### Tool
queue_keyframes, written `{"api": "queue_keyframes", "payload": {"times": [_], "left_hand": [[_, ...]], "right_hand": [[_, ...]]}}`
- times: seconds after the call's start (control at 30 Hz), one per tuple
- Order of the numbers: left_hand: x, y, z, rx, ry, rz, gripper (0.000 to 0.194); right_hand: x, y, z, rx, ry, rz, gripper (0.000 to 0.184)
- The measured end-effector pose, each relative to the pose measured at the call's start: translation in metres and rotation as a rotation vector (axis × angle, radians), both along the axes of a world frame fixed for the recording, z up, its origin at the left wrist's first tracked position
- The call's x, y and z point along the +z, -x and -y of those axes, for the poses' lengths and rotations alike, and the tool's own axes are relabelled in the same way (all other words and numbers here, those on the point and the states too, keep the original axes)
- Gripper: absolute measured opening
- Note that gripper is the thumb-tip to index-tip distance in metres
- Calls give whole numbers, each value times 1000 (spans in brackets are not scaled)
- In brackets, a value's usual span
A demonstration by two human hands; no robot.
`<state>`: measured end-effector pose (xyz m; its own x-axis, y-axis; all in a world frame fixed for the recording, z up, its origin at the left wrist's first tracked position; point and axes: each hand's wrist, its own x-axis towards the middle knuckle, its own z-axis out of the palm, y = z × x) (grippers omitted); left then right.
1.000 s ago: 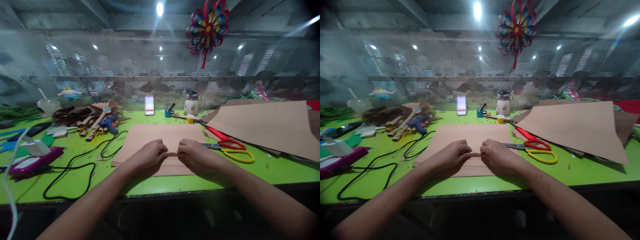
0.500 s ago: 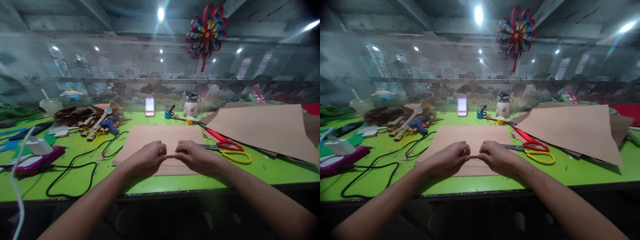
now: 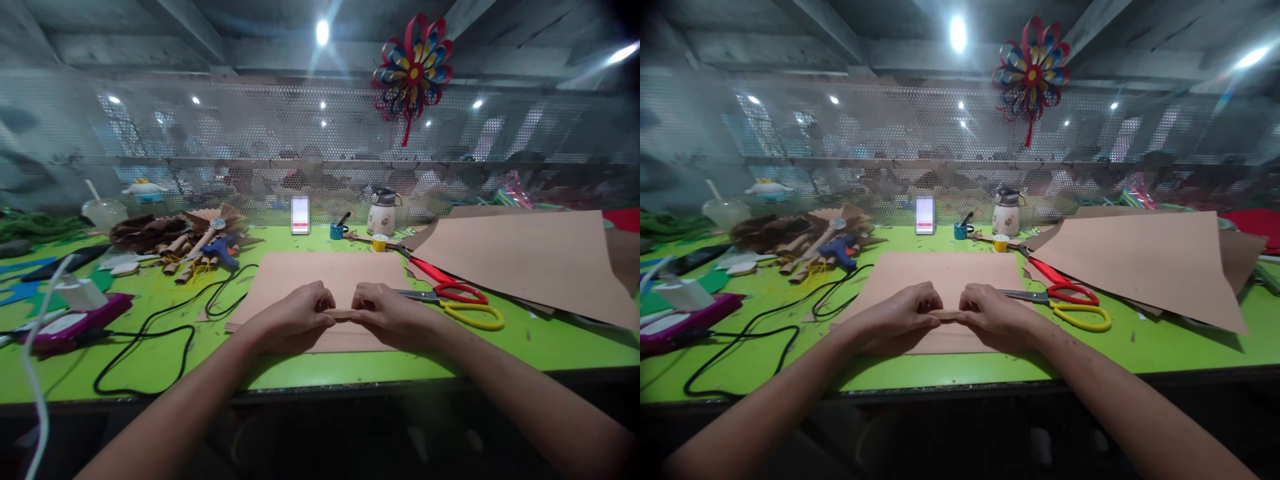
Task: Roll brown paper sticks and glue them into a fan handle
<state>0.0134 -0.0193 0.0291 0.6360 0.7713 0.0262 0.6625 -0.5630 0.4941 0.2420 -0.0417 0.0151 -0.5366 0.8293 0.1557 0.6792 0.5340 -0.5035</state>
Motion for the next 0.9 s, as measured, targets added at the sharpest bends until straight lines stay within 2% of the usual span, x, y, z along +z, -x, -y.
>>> {"api": "queue_keyframes", "payload": {"times": [0.13, 0.3, 0.57, 0.9], "left_hand": [[2, 1, -1, -24, 23, 11, 34], [3, 2, -3, -93, -96, -52, 23], [-6, 5, -6, -128, -278, -59, 22], [-7, 4, -3, -62, -201, -33, 24]], "right_hand": [[0, 0, 0, 11, -8, -15, 20], [1, 1, 0, 15, -14, -9, 20], [-8, 1, -9, 72, -142, -11, 8], [-7, 1, -6, 47, -90, -9, 4]]}}
